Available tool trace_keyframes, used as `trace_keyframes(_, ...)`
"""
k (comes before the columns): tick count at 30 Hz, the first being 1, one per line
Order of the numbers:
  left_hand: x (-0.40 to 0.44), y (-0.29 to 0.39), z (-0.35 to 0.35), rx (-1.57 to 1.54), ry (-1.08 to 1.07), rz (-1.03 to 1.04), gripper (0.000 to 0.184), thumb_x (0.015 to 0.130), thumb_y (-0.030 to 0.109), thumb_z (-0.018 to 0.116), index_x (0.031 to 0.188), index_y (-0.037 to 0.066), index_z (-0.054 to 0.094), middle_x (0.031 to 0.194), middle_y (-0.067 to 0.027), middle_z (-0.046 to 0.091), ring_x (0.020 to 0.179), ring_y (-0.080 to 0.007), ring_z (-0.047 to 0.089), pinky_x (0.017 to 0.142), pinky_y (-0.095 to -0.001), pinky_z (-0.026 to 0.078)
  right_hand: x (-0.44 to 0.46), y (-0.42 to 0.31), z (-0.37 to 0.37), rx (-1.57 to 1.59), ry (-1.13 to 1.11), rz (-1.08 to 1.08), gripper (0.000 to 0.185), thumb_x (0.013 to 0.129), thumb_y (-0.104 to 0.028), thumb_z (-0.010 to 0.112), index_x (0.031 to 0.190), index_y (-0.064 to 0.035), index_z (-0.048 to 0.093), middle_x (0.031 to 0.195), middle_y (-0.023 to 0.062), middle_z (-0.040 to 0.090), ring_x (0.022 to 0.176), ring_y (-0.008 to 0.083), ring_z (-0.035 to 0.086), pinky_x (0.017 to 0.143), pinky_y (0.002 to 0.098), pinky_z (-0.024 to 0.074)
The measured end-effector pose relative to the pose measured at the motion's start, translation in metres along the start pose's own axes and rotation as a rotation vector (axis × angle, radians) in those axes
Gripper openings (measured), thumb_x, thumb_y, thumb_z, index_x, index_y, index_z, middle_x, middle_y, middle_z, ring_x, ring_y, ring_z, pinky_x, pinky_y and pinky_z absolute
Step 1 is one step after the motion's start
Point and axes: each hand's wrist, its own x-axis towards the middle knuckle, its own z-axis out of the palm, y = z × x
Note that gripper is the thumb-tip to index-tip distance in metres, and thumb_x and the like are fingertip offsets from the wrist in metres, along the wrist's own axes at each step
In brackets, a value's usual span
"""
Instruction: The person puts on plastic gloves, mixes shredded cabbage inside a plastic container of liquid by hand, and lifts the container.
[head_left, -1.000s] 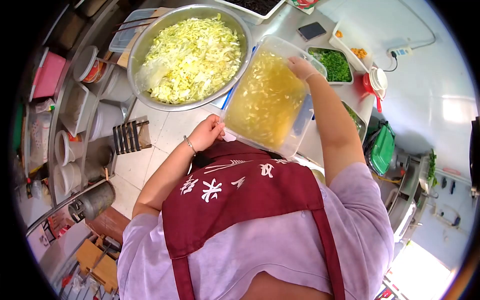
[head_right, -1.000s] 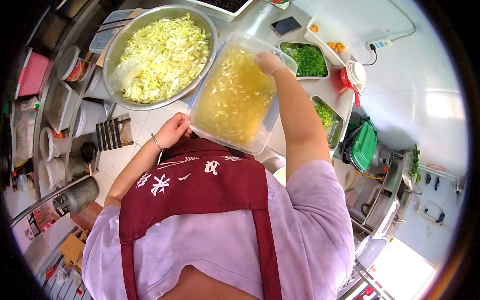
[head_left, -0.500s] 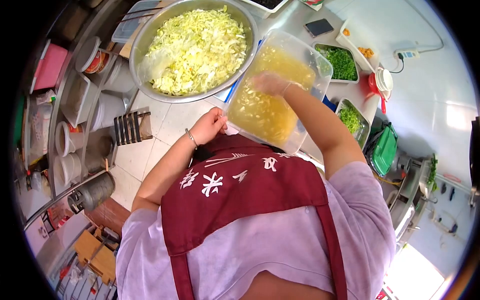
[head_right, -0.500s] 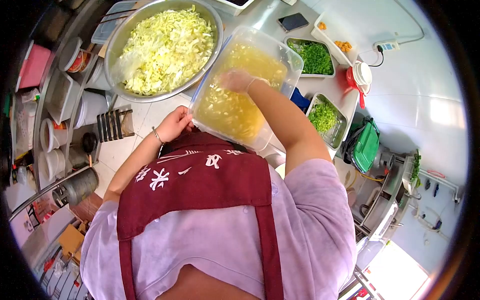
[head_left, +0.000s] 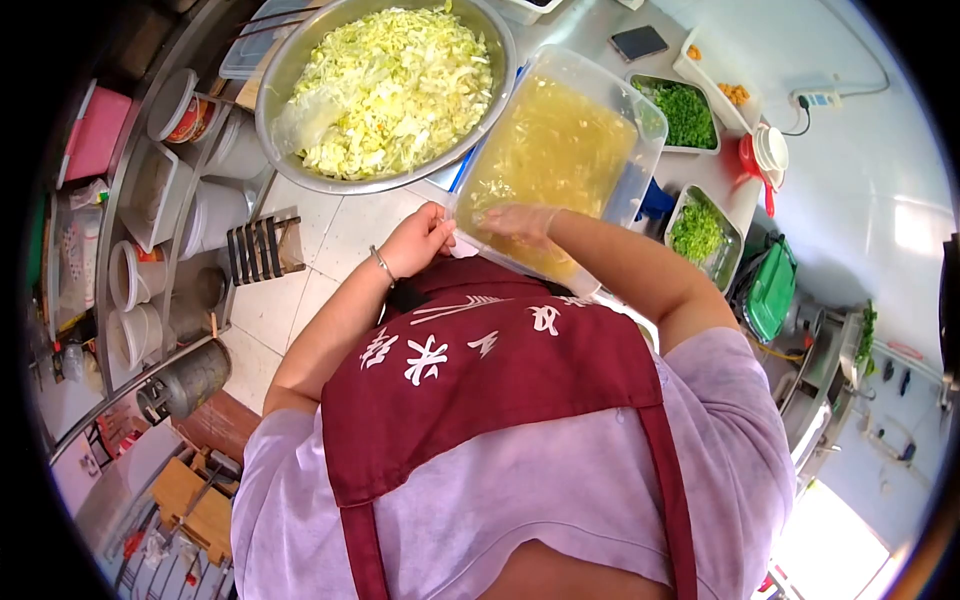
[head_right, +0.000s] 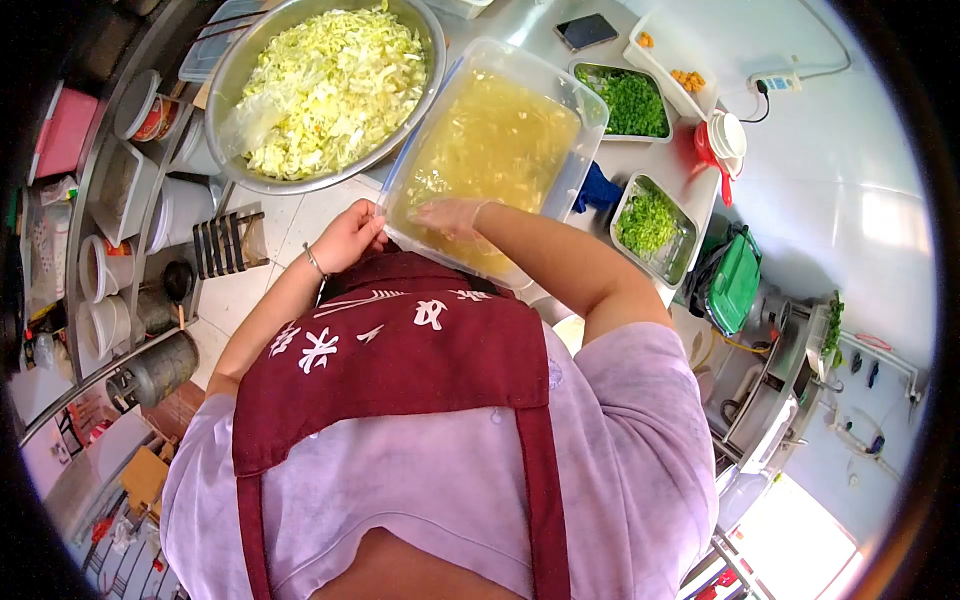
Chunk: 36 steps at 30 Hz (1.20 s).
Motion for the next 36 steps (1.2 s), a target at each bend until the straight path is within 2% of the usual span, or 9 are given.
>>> trace_keyframes(4, -0.002, 0.003, 0.001, 0.005, -0.003, -0.008, 0.018, 0.094, 0.018, 0.043, 0.100, 0.001, 0.044, 0.081, -0.0051, 0.056, 0.072, -0.0107, 0.054, 0.067, -0.0240, 0.048, 0.001, 0.002, 0.000, 0.237, -0.074, 0.183, 0.035, 0.084, -0.025, 0.054, 0.114, -0.0072, 0.050, 0.104, 0.0123, 0.054, 0.092, 0.0276, 0.053, 0.076, 0.0368, 0.0455)
trace_keyframes(7, -0.003, 0.004, 0.001, 0.010, -0.003, 0.000, 0.018, 0.094, 0.018, 0.043, 0.100, 0.001, 0.044, 0.082, -0.0051, 0.056, 0.071, -0.0108, 0.054, 0.067, -0.0237, 0.048, -0.004, 0.007, 0.001, 0.243, -0.090, -0.257, 0.036, 0.082, -0.027, 0.060, 0.112, -0.0087, 0.051, 0.096, 0.0065, 0.055, 0.085, 0.0188, 0.052, 0.067, 0.0324, 0.0434)
trace_keyframes(9, -0.002, 0.004, 0.001, 0.012, -0.003, 0.002, 0.018, 0.094, 0.018, 0.043, 0.100, 0.001, 0.044, 0.082, -0.0049, 0.056, 0.071, -0.0108, 0.054, 0.067, -0.0235, 0.047, -0.003, -0.001, 0.005, 0.865, -0.095, 0.134, 0.034, 0.079, -0.022, 0.065, 0.108, -0.0100, 0.053, 0.090, 0.0022, 0.053, 0.077, 0.0117, 0.049, 0.062, 0.0266, 0.0403)
trace_keyframes(19, 0.000, -0.001, 0.001, 0.008, 0.002, 0.005, 0.018, 0.094, 0.017, 0.043, 0.100, 0.001, 0.044, 0.080, -0.0046, 0.055, 0.070, -0.0106, 0.054, 0.066, -0.0234, 0.047, -0.016, -0.007, 0.000, 0.930, -0.027, -0.014, 0.031, 0.077, -0.017, 0.067, 0.104, -0.0083, 0.053, 0.072, -0.0012, 0.052, 0.061, 0.0073, 0.046, 0.053, 0.0219, 0.0357)
trace_keyframes(27, -0.003, 0.002, 0.002, 0.016, 0.005, 0.017, 0.018, 0.094, 0.017, 0.043, 0.100, 0.000, 0.043, 0.080, -0.0047, 0.055, 0.070, -0.0104, 0.054, 0.067, -0.0232, 0.047, -0.062, -0.044, -0.071, 0.631, 0.158, -0.205, 0.035, 0.079, -0.020, 0.065, 0.109, -0.0097, 0.052, 0.077, -0.0017, 0.053, 0.065, 0.0047, 0.048, 0.054, 0.0178, 0.0364)
trace_keyframes(29, -0.003, 0.004, 0.001, 0.027, 0.007, 0.016, 0.018, 0.094, 0.017, 0.043, 0.100, 0.000, 0.043, 0.080, -0.0047, 0.055, 0.070, -0.0103, 0.054, 0.067, -0.0232, 0.047, -0.090, -0.102, -0.083, 0.302, 0.416, -0.174, 0.031, 0.080, -0.026, 0.063, 0.106, -0.0092, 0.056, 0.068, -0.0004, 0.052, 0.059, 0.0059, 0.047, 0.050, 0.0201, 0.0349)
trace_keyframes(31, -0.003, 0.005, 0.002, 0.042, 0.006, 0.014, 0.017, 0.094, 0.017, 0.043, 0.100, 0.000, 0.044, 0.080, -0.0047, 0.055, 0.070, -0.0103, 0.054, 0.067, -0.0232, 0.047, -0.079, -0.120, -0.100, 0.268, 0.540, -0.261, 0.029, 0.079, -0.023, 0.065, 0.104, -0.0108, 0.057, 0.078, -0.0033, 0.054, 0.060, 0.0046, 0.047, 0.053, 0.0198, 0.0369)
trace_keyframes(33, -0.003, 0.005, 0.001, 0.056, 0.004, 0.019, 0.018, 0.094, 0.017, 0.043, 0.100, 0.000, 0.044, 0.080, -0.0047, 0.055, 0.070, -0.0101, 0.054, 0.067, -0.0229, 0.047, -0.071, -0.141, -0.121, -0.273, 0.747, -0.636, 0.027, 0.080, -0.022, 0.062, 0.103, -0.0084, 0.058, 0.077, -0.0008, 0.056, 0.059, 0.0085, 0.050, 0.053, 0.0225, 0.0395)
trace_keyframes(36, -0.002, 0.001, 0.002, 0.008, 0.009, 0.007, 0.018, 0.094, 0.017, 0.043, 0.100, 0.000, 0.044, 0.080, -0.0046, 0.055, 0.070, -0.0101, 0.054, 0.067, -0.0228, 0.047, -0.068, -0.181, -0.123, -0.429, 0.855, -0.636, 0.036, 0.079, -0.023, 0.059, 0.110, -0.0071, 0.055, 0.094, 0.0078, 0.059, 0.079, 0.0191, 0.058, 0.070, 0.0291, 0.0463)
